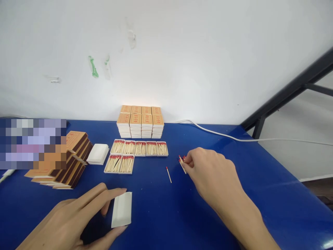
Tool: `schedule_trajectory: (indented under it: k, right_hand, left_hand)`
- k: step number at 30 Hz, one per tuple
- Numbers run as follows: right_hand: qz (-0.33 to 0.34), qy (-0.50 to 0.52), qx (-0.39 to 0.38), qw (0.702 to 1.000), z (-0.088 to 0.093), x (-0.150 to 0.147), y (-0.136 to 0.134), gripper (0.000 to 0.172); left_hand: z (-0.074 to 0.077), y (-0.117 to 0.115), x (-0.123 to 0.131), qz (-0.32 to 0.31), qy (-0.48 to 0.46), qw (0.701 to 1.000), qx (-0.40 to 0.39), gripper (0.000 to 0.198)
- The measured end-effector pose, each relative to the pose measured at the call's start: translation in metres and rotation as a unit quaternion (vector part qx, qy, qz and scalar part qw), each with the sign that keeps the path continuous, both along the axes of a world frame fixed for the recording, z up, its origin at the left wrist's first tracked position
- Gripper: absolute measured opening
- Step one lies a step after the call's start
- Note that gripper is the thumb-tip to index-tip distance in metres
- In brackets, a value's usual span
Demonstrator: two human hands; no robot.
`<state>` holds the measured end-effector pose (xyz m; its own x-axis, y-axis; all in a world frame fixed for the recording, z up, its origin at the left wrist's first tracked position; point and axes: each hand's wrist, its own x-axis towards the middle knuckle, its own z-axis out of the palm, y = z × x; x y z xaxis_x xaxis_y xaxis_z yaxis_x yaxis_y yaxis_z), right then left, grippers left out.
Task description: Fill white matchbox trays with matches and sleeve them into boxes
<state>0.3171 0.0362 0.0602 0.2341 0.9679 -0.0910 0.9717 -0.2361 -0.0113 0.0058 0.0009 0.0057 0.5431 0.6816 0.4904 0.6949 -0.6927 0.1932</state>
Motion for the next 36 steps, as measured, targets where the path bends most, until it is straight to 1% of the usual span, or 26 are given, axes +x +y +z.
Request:
schedule_trajectory:
  k: [5, 8, 12, 16, 18, 20, 23, 26, 29, 32, 36]
  right_hand:
    - [0.021, 0.021, 0.004, 1.000, -0.001, 0.000, -0.001, 0.034]
    - [0.004, 0.021, -0.003, 1.000, -0.001, 0.004, -0.001, 0.033]
    - [-0.021, 0.015, -0.020, 0.999, 0.000, 0.008, 0.000, 0.029]
    - [-0.024, 0.020, -0.019, 0.999, 0.002, 0.011, 0.002, 0.032]
    - [-0.014, 0.040, -0.009, 0.999, 0.002, 0.012, 0.001, 0.035]
    - [0.010, 0.081, -0.002, 0.997, 0.002, 0.010, 0.000, 0.036]
    - [0.055, 0.145, -0.011, 0.988, 0.002, 0.002, -0.003, 0.037]
    - [0.070, 0.172, -0.025, 0.982, 0.002, -0.007, -0.006, 0.038]
    - [0.068, 0.170, -0.029, 0.983, 0.000, -0.009, -0.006, 0.037]
    - [0.066, 0.154, -0.016, 0.986, -0.002, -0.005, -0.003, 0.035]
    - [0.051, 0.120, -0.003, 0.992, -0.006, 0.001, 0.001, 0.025]
  left_hand:
    - [0.001, 0.000, 0.000, 0.008, 0.006, 1.000, 0.002, 0.054]
    - [0.000, 0.000, 0.000, 0.006, 0.007, 1.000, 0.004, 0.057]
    - [0.000, -0.001, 0.001, 0.012, 0.018, 1.000, 0.010, 0.060]
    - [0.001, -0.001, 0.002, 0.012, 0.026, 0.999, 0.013, 0.061]
    - [0.002, -0.001, 0.002, 0.010, 0.028, 1.000, 0.011, 0.061]
    - [0.002, -0.001, 0.002, 0.008, 0.027, 1.000, 0.008, 0.061]
    - [0.002, -0.002, 0.001, 0.010, 0.027, 1.000, 0.007, 0.060]
    - [0.001, -0.003, -0.001, 0.015, 0.029, 0.999, 0.008, 0.060]
    - [0.000, -0.003, -0.001, 0.017, 0.034, 0.999, 0.004, 0.061]
    - [-0.001, -0.003, 0.000, 0.014, 0.032, 0.999, -0.001, 0.059]
    - [0.000, -0.003, 0.000, 0.009, 0.032, 0.999, -0.007, 0.058]
